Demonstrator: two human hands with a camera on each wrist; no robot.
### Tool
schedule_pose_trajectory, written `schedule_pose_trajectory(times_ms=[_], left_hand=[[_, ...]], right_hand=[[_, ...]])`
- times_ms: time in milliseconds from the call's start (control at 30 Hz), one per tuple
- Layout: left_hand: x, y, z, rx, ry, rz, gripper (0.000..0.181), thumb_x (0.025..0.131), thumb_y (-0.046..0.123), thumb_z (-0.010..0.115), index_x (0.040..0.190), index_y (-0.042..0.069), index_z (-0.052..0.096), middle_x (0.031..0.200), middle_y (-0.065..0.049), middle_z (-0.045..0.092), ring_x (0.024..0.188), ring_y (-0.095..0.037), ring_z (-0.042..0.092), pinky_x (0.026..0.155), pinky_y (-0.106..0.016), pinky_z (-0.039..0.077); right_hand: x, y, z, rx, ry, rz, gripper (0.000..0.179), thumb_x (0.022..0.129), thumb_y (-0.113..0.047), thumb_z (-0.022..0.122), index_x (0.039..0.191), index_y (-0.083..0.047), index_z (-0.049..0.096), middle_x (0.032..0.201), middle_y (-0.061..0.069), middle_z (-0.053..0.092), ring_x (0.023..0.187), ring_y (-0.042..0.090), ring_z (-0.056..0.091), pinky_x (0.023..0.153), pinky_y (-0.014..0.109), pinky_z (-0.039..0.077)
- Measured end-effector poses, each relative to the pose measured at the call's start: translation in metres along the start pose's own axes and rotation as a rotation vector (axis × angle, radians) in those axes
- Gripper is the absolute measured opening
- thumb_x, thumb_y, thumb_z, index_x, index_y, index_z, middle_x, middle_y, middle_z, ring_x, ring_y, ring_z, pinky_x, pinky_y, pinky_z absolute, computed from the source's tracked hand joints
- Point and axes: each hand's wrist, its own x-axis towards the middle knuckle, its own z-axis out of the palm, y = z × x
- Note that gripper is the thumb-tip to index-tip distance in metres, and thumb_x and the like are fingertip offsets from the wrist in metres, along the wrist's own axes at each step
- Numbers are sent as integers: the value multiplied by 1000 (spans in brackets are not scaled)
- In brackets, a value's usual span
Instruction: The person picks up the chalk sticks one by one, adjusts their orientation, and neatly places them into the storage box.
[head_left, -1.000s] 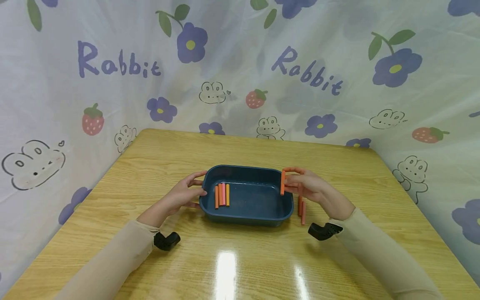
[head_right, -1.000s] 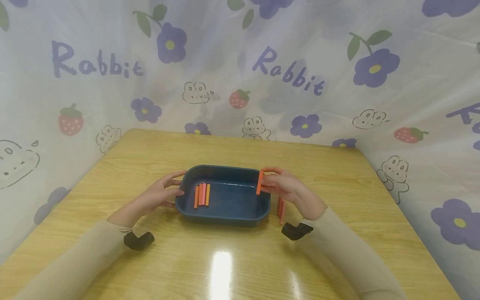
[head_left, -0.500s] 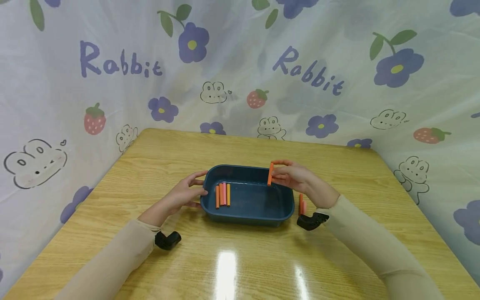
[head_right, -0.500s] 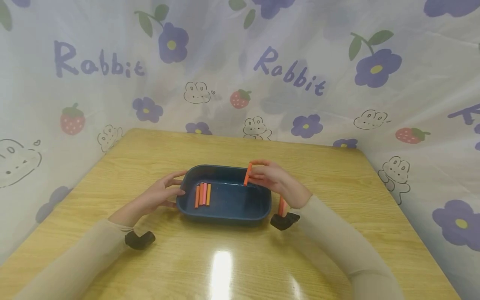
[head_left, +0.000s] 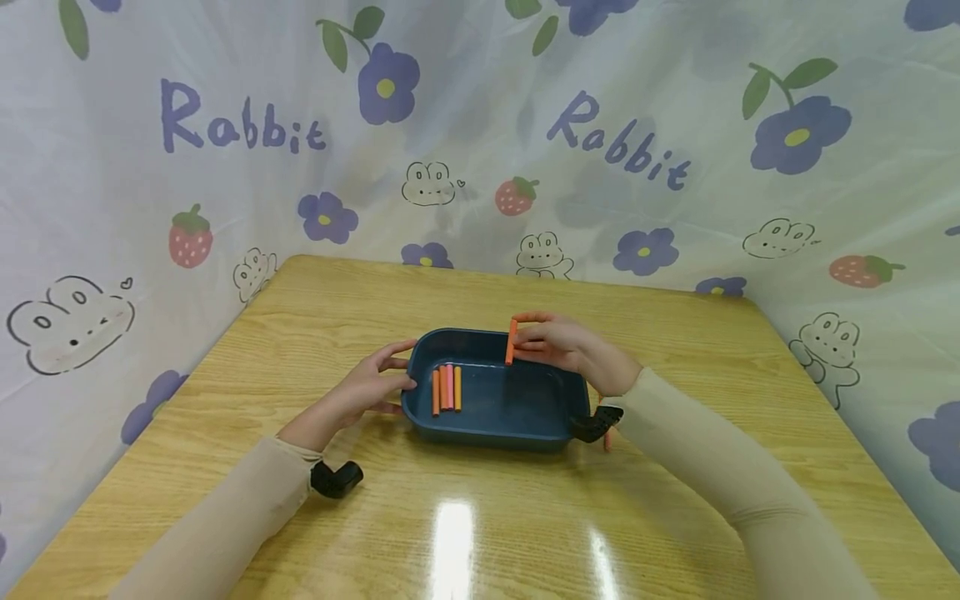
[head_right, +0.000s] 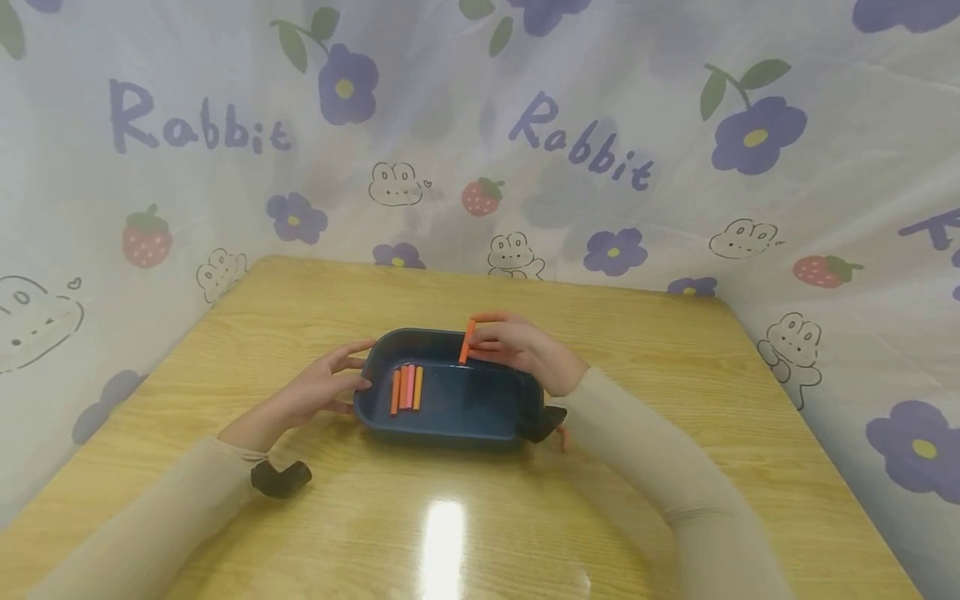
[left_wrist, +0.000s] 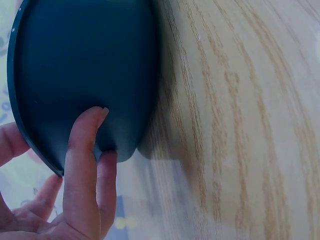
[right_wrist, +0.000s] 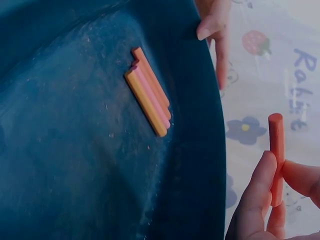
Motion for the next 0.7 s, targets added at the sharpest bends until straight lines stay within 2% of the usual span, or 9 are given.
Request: schedule_pose_trajectory(times_ms=[167, 367, 700], left_hand=[[0, 0, -1, 2, 1, -2, 65, 90, 3, 54, 148, 15, 26, 136, -25, 33, 102, -34, 56, 71, -46, 54], [2, -1, -1, -1, 2, -4, 64, 91, 2, 53, 148, 15, 26, 136, -25, 33, 100, -33, 57, 71, -46, 54], [1, 0, -1, 5, -1, 2, 64, 90, 3, 53, 148, 15, 26, 136, -25, 33, 99, -33, 57, 71, -46, 54]], right_hand=[[9, 3, 9, -25, -33, 40, 57, 90, 9, 48, 143, -1, 28, 112, 14, 48, 84, 20, 58, 88, 35, 49], [16, 7, 16, -42, -66, 78, 55, 91, 9, 47, 143, 0, 30, 130, 20, 42, 87, 21, 57, 86, 34, 50], [29, 10, 25, -173, -143, 159, 53, 90, 9, 49, 139, 2, 32, 117, 22, 50, 85, 22, 60, 90, 38, 47]])
